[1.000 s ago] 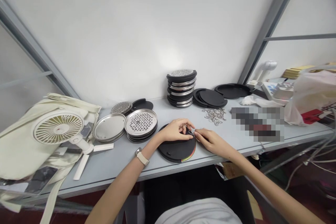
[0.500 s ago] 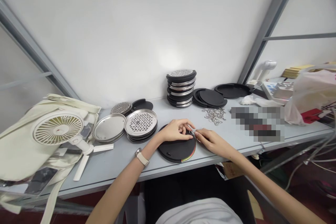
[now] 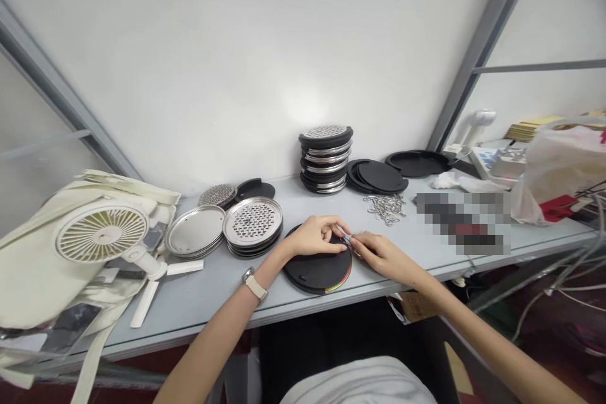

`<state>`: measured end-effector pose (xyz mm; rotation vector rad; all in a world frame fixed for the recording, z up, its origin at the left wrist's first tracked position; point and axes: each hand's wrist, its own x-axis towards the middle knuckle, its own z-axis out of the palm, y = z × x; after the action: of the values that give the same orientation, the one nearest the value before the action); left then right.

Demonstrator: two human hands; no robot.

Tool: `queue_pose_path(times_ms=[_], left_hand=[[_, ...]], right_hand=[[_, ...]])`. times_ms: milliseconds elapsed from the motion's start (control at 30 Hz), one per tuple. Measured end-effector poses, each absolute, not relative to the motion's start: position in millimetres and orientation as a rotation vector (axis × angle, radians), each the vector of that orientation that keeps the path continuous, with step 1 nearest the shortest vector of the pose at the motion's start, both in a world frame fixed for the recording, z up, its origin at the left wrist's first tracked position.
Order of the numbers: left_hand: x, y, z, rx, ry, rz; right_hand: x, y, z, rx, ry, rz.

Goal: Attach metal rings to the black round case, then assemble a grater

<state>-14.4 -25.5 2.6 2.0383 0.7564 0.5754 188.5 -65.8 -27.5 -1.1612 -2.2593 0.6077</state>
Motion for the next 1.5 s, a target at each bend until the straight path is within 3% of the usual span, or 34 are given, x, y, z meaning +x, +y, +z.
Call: queue_pose_path(times_ms=[1500], left_hand=[[-14.2,-22.3,-0.5,2.167,0.709,0.631]], right_hand=[[188.6,-65.3,-26.6,-1.098,-2.27,0.667]])
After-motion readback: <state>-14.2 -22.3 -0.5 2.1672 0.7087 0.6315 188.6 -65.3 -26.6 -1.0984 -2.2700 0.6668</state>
